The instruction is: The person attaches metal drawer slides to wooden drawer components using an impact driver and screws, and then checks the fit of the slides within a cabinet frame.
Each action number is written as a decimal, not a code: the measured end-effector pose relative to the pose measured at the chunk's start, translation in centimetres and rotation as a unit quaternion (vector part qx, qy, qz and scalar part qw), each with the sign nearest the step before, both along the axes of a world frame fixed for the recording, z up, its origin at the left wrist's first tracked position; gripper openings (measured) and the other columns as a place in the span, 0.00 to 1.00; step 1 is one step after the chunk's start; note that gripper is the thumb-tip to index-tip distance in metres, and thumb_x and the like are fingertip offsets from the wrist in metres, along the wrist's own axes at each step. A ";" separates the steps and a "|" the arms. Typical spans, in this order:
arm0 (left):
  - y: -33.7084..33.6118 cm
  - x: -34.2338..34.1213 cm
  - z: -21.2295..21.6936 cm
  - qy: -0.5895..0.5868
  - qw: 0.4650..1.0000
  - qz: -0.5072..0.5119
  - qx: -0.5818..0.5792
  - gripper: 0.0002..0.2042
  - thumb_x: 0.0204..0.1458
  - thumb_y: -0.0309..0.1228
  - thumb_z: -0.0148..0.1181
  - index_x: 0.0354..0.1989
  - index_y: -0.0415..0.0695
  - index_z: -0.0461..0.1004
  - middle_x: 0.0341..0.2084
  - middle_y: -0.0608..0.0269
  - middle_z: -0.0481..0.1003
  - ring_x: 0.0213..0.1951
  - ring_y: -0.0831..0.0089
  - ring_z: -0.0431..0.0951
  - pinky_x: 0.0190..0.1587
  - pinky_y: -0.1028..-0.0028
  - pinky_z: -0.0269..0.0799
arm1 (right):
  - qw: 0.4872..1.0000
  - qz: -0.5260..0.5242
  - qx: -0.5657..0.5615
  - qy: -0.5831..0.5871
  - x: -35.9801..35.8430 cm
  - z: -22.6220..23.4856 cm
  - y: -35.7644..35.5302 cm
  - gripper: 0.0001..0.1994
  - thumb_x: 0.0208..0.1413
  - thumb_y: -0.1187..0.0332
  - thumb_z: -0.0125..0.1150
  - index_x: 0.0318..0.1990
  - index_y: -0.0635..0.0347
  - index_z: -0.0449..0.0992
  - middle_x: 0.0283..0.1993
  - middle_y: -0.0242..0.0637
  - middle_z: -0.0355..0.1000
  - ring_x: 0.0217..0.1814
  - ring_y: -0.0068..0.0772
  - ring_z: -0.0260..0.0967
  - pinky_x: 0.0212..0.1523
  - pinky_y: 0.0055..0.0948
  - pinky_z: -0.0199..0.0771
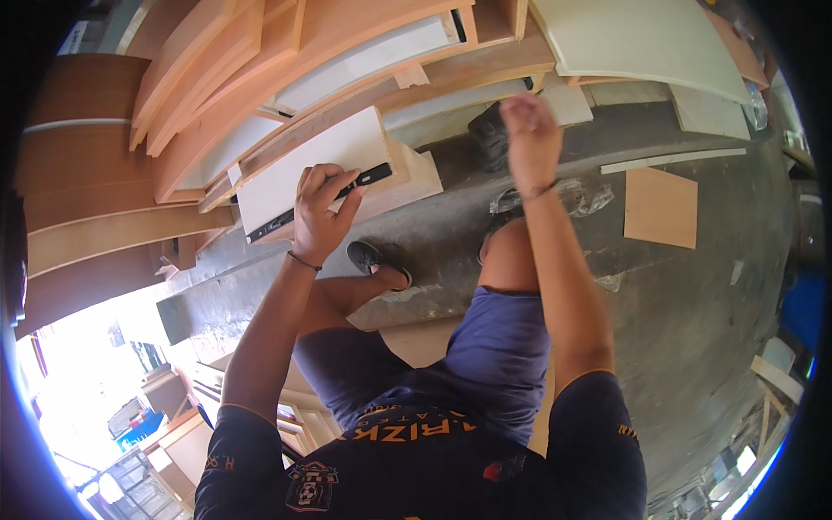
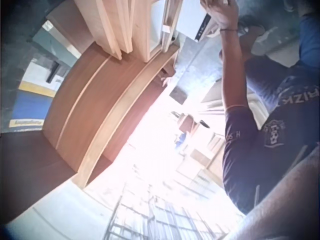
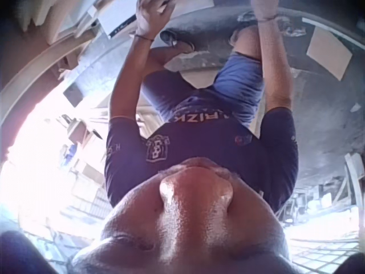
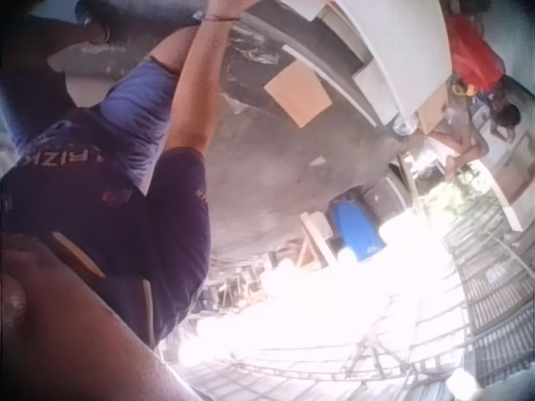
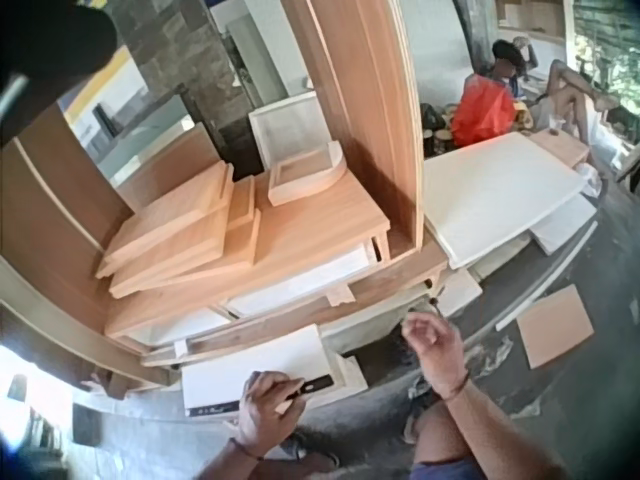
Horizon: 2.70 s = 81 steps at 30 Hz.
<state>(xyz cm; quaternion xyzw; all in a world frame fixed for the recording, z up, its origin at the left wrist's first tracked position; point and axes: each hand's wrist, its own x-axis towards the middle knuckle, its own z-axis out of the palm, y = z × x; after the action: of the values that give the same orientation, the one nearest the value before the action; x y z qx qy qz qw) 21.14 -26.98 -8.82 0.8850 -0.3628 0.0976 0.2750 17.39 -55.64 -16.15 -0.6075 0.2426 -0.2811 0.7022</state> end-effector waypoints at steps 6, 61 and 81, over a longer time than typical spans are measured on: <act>-0.2 -0.1 -0.2 -0.002 1.000 0.009 0.005 0.10 0.42 0.29 0.66 0.36 0.45 0.79 0.31 0.66 0.71 0.35 0.65 0.69 0.39 0.67 0.65 | 0.973 0.220 -0.076 0.003 -3.4 2.1 9.2 0.09 0.51 0.74 0.62 0.40 0.64 0.77 0.37 0.40 0.76 0.38 0.29 0.75 0.39 0.25 0.74; -0.5 -0.3 -0.6 -0.024 0.999 0.020 0.011 0.12 0.42 0.27 0.64 0.38 0.46 0.78 0.29 0.67 0.68 0.35 0.66 0.69 0.40 0.67 0.61 | 0.969 0.146 -0.198 -0.007 -1.9 3.5 11.5 0.09 0.47 0.70 0.66 0.34 0.64 0.77 0.31 0.40 0.75 0.32 0.37 0.76 0.29 0.29 0.74; 1.3 0.7 -0.1 0.010 1.000 -0.019 -0.014 0.13 0.42 0.28 0.67 0.38 0.44 0.79 0.32 0.63 0.72 0.36 0.64 0.71 0.42 0.67 0.64 | 0.958 0.182 -0.187 0.120 0.3 4.4 11.5 0.13 0.43 0.65 0.67 0.27 0.65 0.71 0.23 0.41 0.73 0.24 0.32 0.72 0.29 0.28 0.72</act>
<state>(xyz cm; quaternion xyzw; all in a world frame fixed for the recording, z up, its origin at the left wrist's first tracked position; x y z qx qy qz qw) 21.81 -25.72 -8.95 0.8749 -0.3753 0.0889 0.2931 17.69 -44.15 -11.71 -0.7911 0.1534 -0.1139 0.5811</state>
